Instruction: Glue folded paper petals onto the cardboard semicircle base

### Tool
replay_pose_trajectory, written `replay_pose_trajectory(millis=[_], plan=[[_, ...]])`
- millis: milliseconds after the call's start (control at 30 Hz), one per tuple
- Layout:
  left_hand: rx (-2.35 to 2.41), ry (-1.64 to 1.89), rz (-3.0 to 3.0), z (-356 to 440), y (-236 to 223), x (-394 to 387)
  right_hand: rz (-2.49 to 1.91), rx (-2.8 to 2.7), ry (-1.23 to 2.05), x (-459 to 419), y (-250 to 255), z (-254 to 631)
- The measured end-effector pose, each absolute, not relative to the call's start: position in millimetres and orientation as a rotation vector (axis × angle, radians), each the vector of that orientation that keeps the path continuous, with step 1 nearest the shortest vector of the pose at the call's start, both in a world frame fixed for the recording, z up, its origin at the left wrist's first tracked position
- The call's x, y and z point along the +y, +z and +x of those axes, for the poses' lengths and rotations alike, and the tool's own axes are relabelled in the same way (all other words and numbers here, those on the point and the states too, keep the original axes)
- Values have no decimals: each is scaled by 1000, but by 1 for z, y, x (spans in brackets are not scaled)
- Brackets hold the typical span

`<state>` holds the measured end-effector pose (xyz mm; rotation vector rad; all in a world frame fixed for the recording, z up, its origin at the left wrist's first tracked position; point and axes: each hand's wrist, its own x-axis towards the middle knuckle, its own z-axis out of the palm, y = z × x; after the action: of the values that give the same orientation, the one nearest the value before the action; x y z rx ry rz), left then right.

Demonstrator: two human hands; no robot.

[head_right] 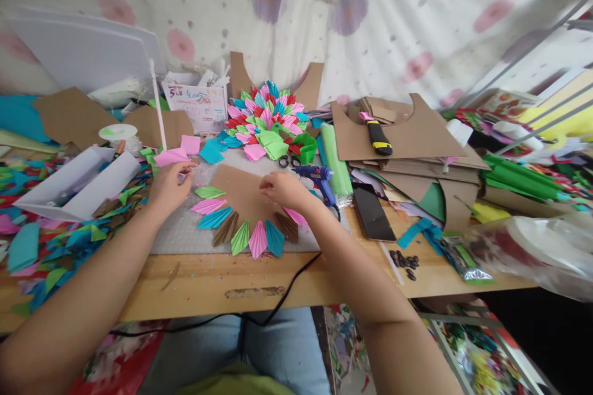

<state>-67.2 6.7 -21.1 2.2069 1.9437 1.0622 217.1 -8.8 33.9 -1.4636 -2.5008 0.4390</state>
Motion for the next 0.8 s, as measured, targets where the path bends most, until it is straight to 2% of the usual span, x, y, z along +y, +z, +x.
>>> replay_pose_trajectory(millis=[500,800], plan=[[2042,1200,2171,-83,-15,12,-1501,-2395,275,17,20,213],[2002,1165,2193,-76,-12,7,-1543,-2340,298,26,17,199]])
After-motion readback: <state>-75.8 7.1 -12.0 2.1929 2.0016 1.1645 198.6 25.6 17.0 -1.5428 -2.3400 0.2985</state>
